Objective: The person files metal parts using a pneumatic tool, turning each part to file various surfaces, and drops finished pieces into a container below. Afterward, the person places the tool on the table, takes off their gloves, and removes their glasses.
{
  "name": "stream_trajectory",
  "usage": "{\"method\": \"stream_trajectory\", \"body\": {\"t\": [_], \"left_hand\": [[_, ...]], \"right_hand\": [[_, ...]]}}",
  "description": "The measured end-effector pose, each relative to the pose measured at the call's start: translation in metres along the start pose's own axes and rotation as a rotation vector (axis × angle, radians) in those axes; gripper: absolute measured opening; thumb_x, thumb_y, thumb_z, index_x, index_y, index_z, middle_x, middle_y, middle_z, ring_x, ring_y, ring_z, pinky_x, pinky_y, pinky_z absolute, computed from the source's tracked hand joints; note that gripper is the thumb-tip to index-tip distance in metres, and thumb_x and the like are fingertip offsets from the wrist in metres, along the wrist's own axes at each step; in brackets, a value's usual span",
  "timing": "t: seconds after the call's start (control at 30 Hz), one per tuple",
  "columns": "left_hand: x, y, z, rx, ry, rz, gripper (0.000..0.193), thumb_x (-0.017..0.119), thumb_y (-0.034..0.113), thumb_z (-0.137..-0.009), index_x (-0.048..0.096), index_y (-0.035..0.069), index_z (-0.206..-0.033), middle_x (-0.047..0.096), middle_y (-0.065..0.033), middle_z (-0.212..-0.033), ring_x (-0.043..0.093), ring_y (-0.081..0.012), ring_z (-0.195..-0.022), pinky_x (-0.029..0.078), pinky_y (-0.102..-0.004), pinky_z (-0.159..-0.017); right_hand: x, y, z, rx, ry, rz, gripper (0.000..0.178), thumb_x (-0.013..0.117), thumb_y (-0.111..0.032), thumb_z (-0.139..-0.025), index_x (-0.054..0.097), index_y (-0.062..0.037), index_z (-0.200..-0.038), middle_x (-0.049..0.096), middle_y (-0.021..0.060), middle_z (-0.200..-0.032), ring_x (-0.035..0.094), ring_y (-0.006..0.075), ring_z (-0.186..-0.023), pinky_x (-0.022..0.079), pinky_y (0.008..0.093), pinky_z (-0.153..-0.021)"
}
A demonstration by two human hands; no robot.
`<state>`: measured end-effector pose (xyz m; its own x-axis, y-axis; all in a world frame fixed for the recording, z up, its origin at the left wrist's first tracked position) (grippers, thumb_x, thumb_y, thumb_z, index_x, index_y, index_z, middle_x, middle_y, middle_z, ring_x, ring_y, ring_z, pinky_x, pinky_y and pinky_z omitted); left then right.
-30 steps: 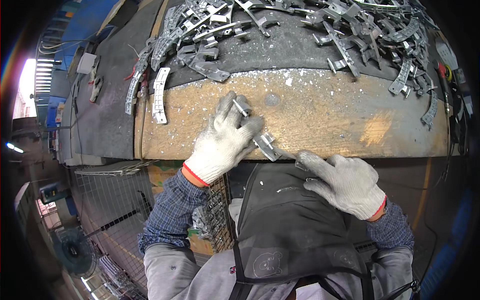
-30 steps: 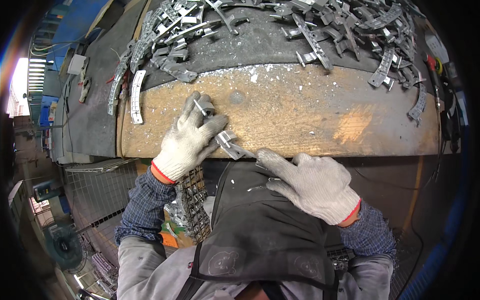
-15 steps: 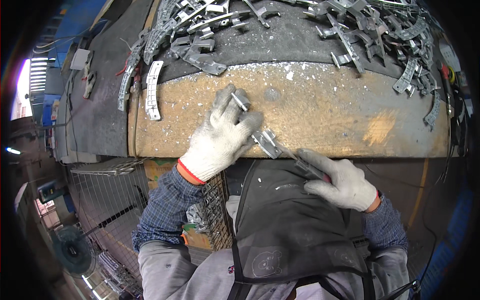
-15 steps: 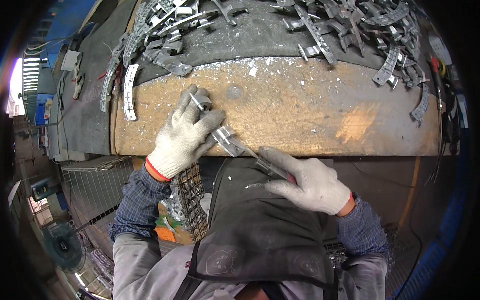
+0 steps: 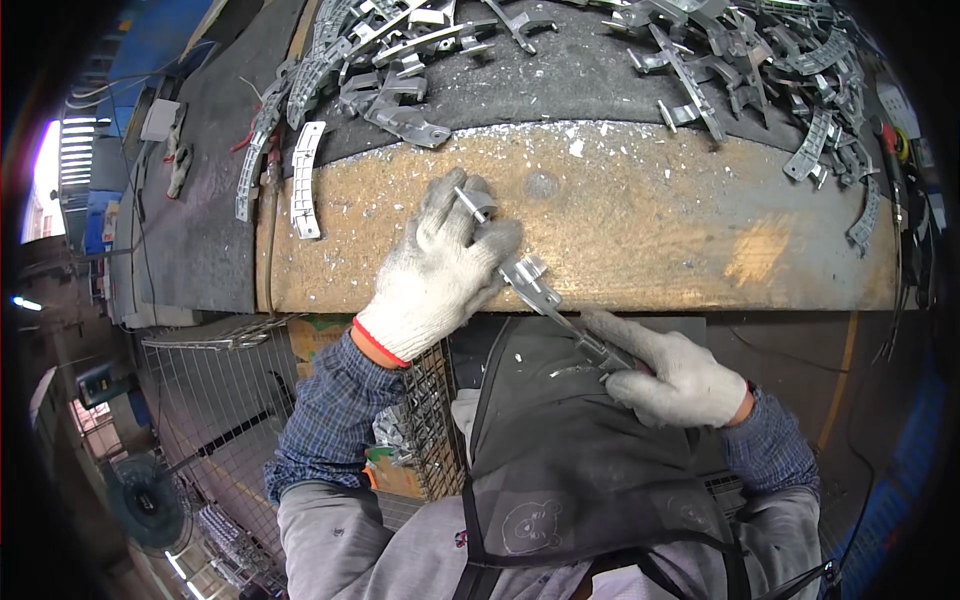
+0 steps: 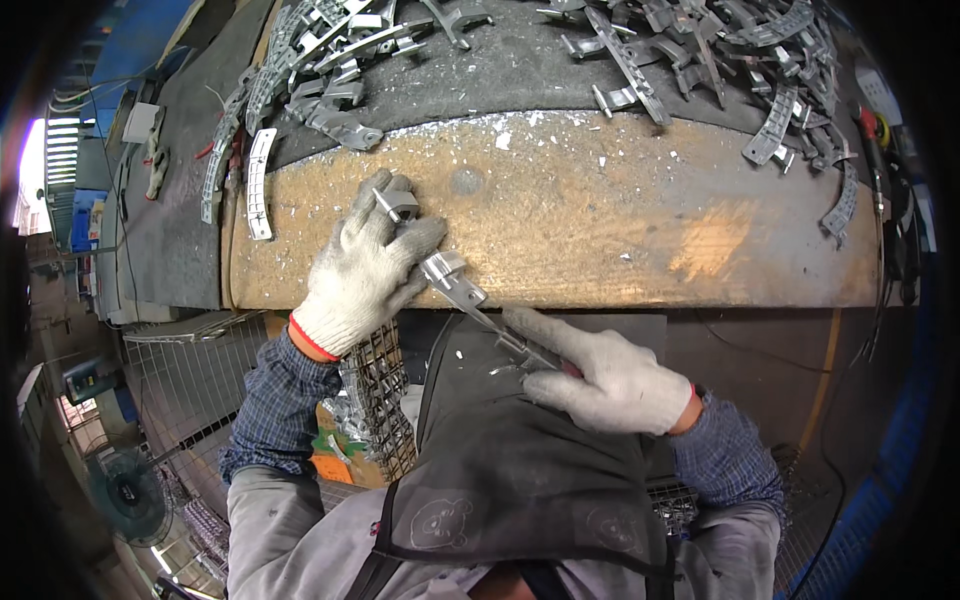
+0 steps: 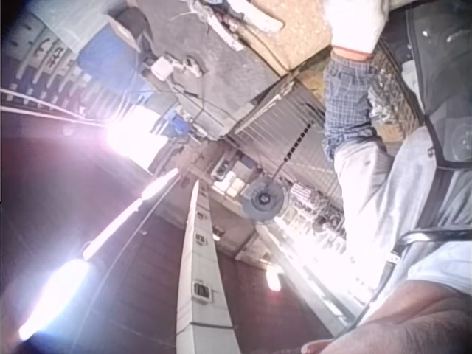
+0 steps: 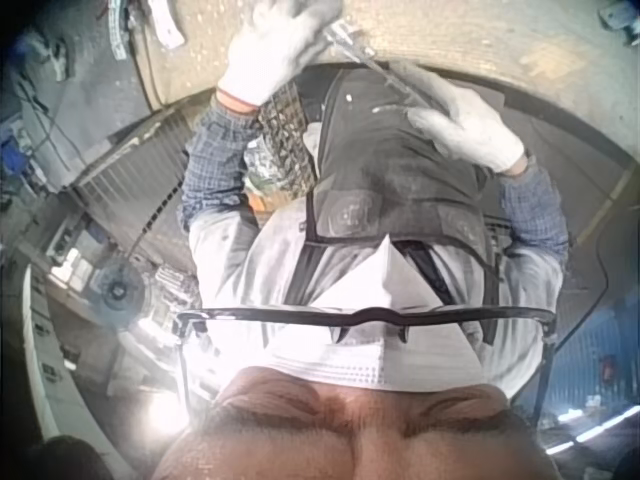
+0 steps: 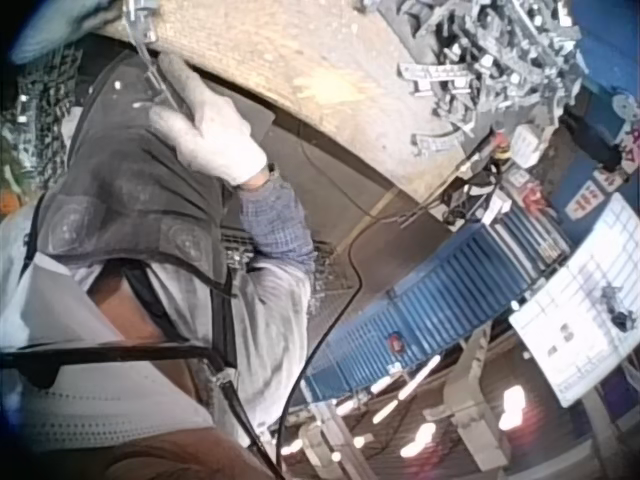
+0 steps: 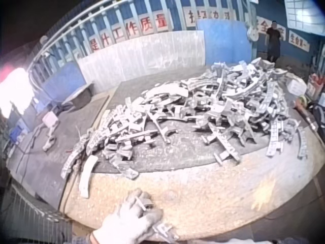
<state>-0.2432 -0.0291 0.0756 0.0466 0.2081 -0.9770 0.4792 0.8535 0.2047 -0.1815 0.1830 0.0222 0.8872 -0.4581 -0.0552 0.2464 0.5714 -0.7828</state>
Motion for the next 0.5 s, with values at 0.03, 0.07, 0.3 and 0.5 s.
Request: {"method": "stream_trajectory", "body": {"t": [0.03, 0.07, 0.3, 0.5], "left_hand": [[0.0, 0.001, 0.0, 0.003, -0.006, 0.001, 0.052, 0.091, 0.022, -0.082, 0.073, 0.016, -0.129, 0.058, -0.0167, -0.137, 0.053, -0.0485, -0.143, 0.056, -0.0571, -0.108], [0.0, 0.002, 0.001, 0.004, -0.001, -0.001, 0.052, 0.091, 0.023, -0.083, 0.073, 0.018, -0.131, 0.058, -0.0165, -0.138, 0.052, -0.0488, -0.145, 0.056, -0.0579, -0.108], [0.0, 0.002, 0.004, -0.009, 0.0, 0.0, 0.052, 0.088, 0.026, -0.087, 0.072, 0.021, -0.136, 0.058, -0.0176, -0.141, 0.049, -0.0504, -0.15, 0.055, -0.0595, -0.111], [-0.001, 0.001, 0.003, -0.01, 0.012, 0.021, 0.052, 0.09, 0.025, -0.085, 0.073, 0.019, -0.134, 0.059, -0.0191, -0.14, 0.052, -0.0508, -0.147, 0.055, -0.0598, -0.111]], "right_hand": [[0.004, -0.001, 0.004, -0.013, 0.011, 0.008, 0.079, 0.071, -0.037, -0.105, 0.039, -0.0093, -0.172, 0.08, 0.0226, -0.127, 0.082, 0.0426, -0.102, 0.064, 0.0457, -0.091], [-0.001, -0.011, 0.01, -0.117, 0.113, 0.097, 0.079, 0.071, -0.038, -0.105, 0.04, -0.0101, -0.171, 0.08, 0.0238, -0.125, 0.08, 0.0447, -0.104, 0.064, 0.0471, -0.092], [0.002, -0.002, 0.02, -0.081, 0.232, 0.15, 0.078, 0.073, -0.044, -0.104, 0.045, -0.0114, -0.169, 0.08, 0.0264, -0.114, 0.079, 0.0464, -0.107, 0.063, 0.0492, -0.094], [0.002, -0.004, 0.012, -0.085, 0.196, 0.111, 0.077, 0.072, -0.043, -0.105, 0.045, -0.0107, -0.169, 0.079, 0.0281, -0.114, 0.079, 0.0451, -0.107, 0.062, 0.0487, -0.096]]}}
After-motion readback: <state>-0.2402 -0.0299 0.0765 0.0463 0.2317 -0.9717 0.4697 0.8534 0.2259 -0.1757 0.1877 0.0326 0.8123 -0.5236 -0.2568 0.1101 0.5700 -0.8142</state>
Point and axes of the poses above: each hand's wrist, its own z-axis away from the middle knuckle, its own x-axis out of the palm, y = z × x, the point moved 10 cm from there along -z, towards the middle knuckle
